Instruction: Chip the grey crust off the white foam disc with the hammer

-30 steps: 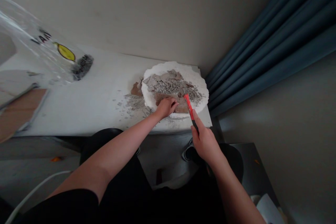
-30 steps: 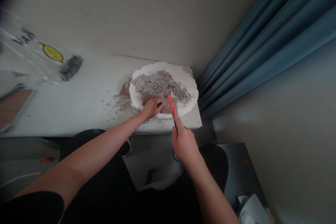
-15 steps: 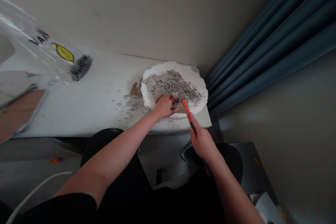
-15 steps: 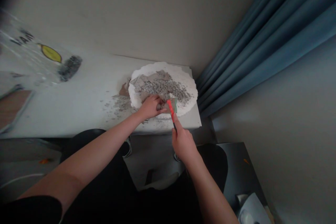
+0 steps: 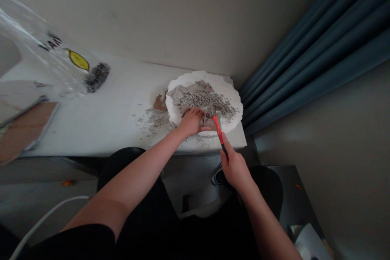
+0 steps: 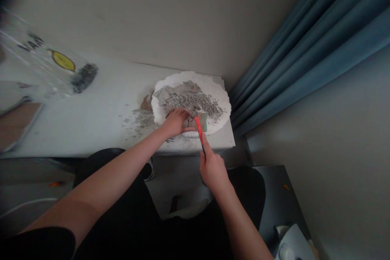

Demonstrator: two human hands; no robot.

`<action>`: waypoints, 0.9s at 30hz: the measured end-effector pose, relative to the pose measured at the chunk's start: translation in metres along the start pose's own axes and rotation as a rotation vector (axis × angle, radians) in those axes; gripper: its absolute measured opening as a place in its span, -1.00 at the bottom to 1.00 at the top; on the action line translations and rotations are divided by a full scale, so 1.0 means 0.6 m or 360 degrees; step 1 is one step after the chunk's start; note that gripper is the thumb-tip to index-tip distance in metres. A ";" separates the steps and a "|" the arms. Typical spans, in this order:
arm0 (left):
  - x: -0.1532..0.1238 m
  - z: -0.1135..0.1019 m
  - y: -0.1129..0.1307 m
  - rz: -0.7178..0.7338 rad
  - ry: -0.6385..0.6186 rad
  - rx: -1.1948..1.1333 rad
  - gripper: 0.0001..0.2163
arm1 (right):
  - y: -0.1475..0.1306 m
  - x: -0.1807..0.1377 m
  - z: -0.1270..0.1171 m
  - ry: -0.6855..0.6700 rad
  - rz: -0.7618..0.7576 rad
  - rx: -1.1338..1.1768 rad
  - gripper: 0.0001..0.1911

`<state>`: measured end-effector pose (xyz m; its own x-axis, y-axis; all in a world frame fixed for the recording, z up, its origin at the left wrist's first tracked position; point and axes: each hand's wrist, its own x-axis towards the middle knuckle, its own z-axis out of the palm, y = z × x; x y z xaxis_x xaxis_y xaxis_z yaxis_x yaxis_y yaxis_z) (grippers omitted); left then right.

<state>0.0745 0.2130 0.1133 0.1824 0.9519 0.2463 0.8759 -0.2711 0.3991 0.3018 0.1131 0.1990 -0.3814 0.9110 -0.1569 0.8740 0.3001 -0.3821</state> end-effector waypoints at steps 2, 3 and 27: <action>0.000 -0.002 -0.001 -0.0005 -0.0013 -0.0021 -0.50 | 0.003 0.000 0.003 -0.0032 0.0009 -0.0010 -0.33; 0.000 -0.003 -0.001 -0.0001 -0.0022 -0.0031 -0.50 | 0.006 0.000 0.004 -0.0037 0.0008 0.0000 -0.33; -0.155 -0.011 -0.139 -0.0370 -0.0483 0.0271 -0.94 | 0.083 -0.062 -0.001 0.0297 0.0142 0.0569 -0.31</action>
<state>-0.0187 0.1465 0.0631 0.0721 0.9908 -0.1145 0.9660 -0.0408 0.2553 0.3596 0.0942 0.1862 -0.2188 0.9746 -0.0484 0.7290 0.1303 -0.6720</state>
